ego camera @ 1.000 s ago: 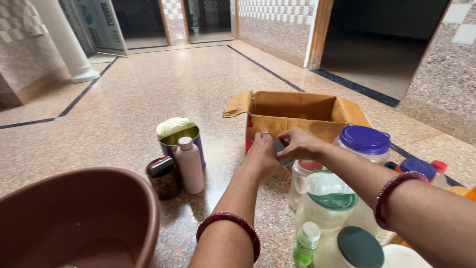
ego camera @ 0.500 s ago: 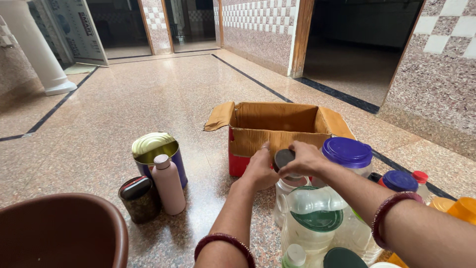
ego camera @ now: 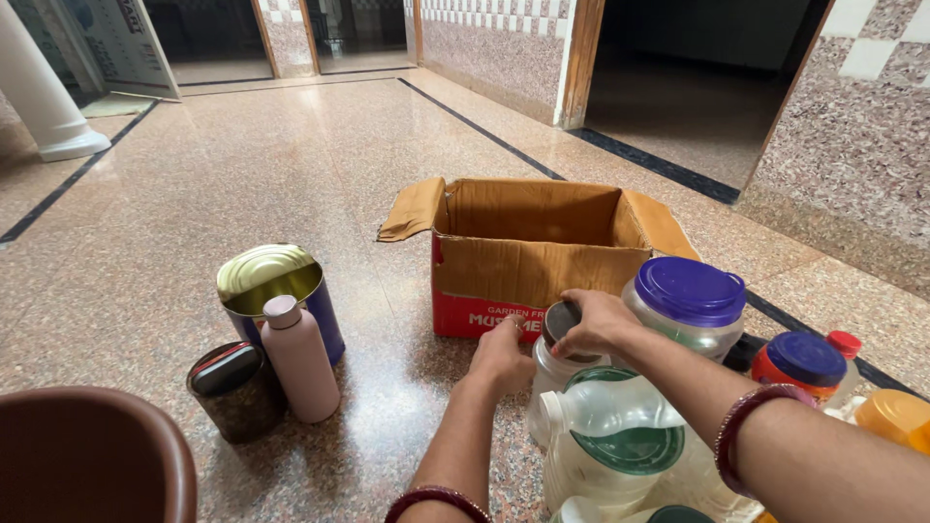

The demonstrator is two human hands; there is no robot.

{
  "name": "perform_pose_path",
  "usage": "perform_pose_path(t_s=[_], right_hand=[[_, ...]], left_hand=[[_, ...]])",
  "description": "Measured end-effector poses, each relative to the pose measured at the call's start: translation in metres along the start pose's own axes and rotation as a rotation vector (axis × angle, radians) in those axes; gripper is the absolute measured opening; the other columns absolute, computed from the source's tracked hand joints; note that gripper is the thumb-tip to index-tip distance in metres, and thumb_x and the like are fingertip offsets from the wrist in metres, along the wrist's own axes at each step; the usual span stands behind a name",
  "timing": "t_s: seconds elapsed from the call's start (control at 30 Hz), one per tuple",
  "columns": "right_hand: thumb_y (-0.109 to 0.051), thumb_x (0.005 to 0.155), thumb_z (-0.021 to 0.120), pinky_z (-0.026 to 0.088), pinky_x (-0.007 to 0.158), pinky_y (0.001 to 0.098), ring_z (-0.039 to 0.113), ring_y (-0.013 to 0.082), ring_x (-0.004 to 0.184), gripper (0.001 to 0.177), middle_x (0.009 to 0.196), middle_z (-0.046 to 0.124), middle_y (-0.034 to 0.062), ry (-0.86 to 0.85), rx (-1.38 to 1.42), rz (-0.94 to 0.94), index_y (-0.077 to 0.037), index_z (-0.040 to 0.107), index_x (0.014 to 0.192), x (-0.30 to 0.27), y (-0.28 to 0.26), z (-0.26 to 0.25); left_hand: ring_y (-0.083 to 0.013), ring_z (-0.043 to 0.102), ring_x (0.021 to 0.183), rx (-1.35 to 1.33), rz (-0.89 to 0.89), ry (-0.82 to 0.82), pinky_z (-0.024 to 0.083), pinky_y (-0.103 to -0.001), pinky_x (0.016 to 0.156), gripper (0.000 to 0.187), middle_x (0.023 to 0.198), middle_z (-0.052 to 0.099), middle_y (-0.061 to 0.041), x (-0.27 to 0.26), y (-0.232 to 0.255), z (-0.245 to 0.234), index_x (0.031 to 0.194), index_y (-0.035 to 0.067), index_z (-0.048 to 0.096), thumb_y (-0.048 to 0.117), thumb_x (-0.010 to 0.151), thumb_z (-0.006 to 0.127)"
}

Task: The person sits on the floor and sorts various plastic and metal containers into a large brown basin. They pick up items from a pile on the floor, unscrew lids, and place the containers into the basin one by one.

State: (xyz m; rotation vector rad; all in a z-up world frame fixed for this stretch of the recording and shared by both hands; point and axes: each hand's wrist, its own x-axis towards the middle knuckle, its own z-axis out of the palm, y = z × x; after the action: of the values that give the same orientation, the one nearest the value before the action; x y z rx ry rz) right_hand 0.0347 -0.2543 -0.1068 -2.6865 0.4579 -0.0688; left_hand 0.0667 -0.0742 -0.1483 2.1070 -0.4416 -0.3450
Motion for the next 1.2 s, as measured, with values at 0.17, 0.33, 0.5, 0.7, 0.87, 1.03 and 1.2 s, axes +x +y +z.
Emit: perform_pose_path(t_s=[0.17,0.33,0.5,0.7,0.87,1.03,1.2], right_hand=[[-0.027,0.050,0.097,0.054,0.107,0.0364,0.067,0.0285,0.125,0.103,0.138,0.067,0.0109,-0.140,-0.039,0.073,-0.020,0.058,0.145,0.002,-0.003,0.008],[-0.027,0.048,0.098,0.054,0.105,0.0358,0.068,0.0279,0.122,0.101,0.135,0.069,0.0117,-0.170,-0.133,0.046,-0.020,0.062,0.143,0.017,-0.005,0.013],[-0.022,0.045,0.098,0.057,0.103,0.0359,0.070,0.0270,0.120,0.102,0.131,0.071,0.0136,-0.201,-0.171,-0.003,-0.021,0.063,0.142,0.028,0.000,0.013],[-0.021,0.044,0.097,0.057,0.103,0.0353,0.072,0.0262,0.118,0.103,0.130,0.072,0.0123,-0.219,-0.171,-0.005,-0.022,0.064,0.142,0.027,-0.003,0.011],[-0.023,0.042,0.100,0.054,0.105,0.0345,0.069,0.0257,0.121,0.099,0.131,0.072,0.0096,-0.190,-0.236,-0.014,-0.021,0.069,0.135,0.020,-0.011,0.005],[-0.022,0.042,0.100,0.055,0.104,0.0354,0.070,0.0259,0.119,0.095,0.129,0.072,0.0094,-0.194,-0.234,0.008,-0.021,0.071,0.132,0.018,-0.019,-0.002],[-0.024,0.043,0.098,0.058,0.100,0.0353,0.073,0.0257,0.113,0.091,0.124,0.075,0.0107,-0.216,-0.263,-0.008,-0.017,0.073,0.130,0.019,-0.019,0.002]], left_hand=[[-0.0283,0.058,0.134,0.031,0.054,0.004,0.046,-0.037,0.112,0.097,0.143,0.061,-0.016,0.008,-0.017,0.010,0.152,0.012,0.045,0.003,0.064,0.084],[-0.0260,0.058,0.133,0.025,0.018,-0.046,0.045,-0.036,0.113,0.113,0.142,0.062,-0.011,0.005,-0.011,0.022,0.153,0.017,0.041,0.006,0.054,0.094],[-0.0231,0.064,0.129,-0.073,0.095,-0.048,0.050,-0.035,0.109,0.113,0.138,0.067,-0.010,0.013,-0.022,0.036,0.151,0.015,0.048,0.014,0.048,0.096],[-0.0214,0.063,0.127,-0.101,0.007,-0.089,0.046,-0.035,0.113,0.121,0.141,0.063,-0.005,0.024,-0.024,0.046,0.151,0.019,0.044,0.014,0.043,0.098],[-0.0213,0.064,0.127,-0.043,0.027,-0.064,0.048,-0.034,0.114,0.116,0.139,0.065,-0.007,0.020,-0.022,0.038,0.149,0.018,0.049,0.016,0.044,0.097],[-0.0214,0.065,0.126,-0.025,0.033,-0.053,0.049,-0.035,0.113,0.114,0.137,0.066,-0.007,0.022,-0.021,0.033,0.148,0.019,0.051,0.017,0.044,0.097],[-0.0216,0.066,0.125,-0.016,-0.014,-0.081,0.048,-0.035,0.113,0.115,0.137,0.067,-0.005,0.021,-0.020,0.038,0.149,0.022,0.049,0.018,0.045,0.097]])
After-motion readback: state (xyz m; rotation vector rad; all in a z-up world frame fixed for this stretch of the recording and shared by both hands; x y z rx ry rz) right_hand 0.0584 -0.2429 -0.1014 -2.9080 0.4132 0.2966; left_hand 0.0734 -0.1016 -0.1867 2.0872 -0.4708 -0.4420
